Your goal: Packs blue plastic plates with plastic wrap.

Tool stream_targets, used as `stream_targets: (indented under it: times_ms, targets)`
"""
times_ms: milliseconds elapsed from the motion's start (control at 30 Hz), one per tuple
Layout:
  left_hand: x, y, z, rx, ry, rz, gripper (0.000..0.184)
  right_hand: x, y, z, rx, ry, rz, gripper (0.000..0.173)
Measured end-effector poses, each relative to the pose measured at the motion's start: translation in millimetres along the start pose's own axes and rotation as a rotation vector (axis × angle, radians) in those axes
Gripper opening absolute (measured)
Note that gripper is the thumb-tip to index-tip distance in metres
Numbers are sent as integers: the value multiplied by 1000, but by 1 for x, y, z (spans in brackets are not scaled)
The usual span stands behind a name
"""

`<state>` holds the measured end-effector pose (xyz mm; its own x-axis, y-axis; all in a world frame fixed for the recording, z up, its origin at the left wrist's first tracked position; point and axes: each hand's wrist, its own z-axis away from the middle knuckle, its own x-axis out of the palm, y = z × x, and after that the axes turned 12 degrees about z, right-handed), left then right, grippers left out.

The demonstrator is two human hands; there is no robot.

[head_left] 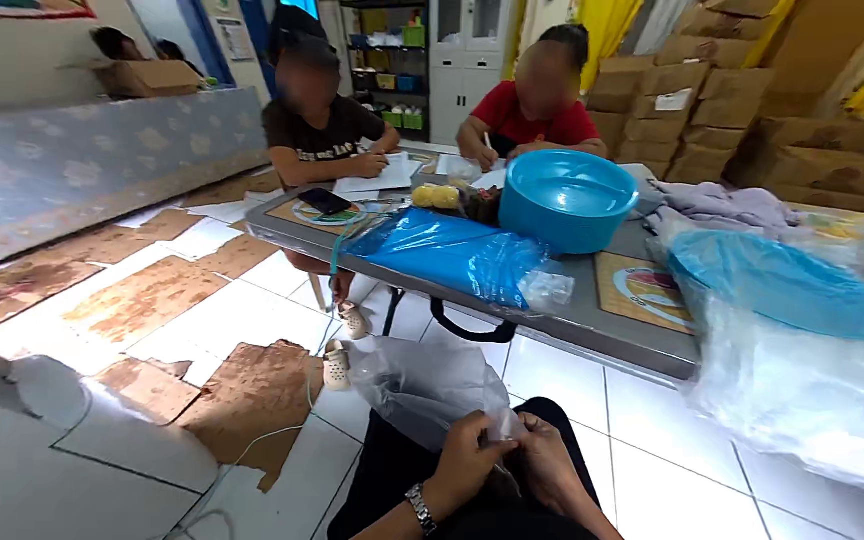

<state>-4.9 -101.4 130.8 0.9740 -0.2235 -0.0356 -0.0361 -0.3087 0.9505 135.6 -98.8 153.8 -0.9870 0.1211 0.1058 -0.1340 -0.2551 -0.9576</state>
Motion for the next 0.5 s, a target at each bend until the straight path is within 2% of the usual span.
stream_targets:
  times_ms: [67, 133, 233, 333, 400, 467, 500]
  targets:
    - [-7, -2, -2, 32, 22, 2, 18, -4, 0, -2, 24, 1, 6, 22]
    - [-12, 0, -3, -31, 50, 44, 20, -8, 1, -2, 47, 3, 20, 21]
    - [-13, 7, -5, -308, 136, 305, 16, -10, 5, 2, 27, 2, 41, 19]
    - [-17, 15, -13, -534, 258, 645, 21, -14, 4, 1, -22, 24, 62, 22]
    - [-22, 17, -16, -569, 200, 694, 21, -19, 5, -3, -52, 46, 54, 25]
    - [-21, 17, -13, -536, 19, 562, 15, -20, 6, -5, -88, 41, 52, 28]
    - [-18, 14, -11, -507, -66, 472, 18, -19, 8, -5, -109, 33, 56, 27]
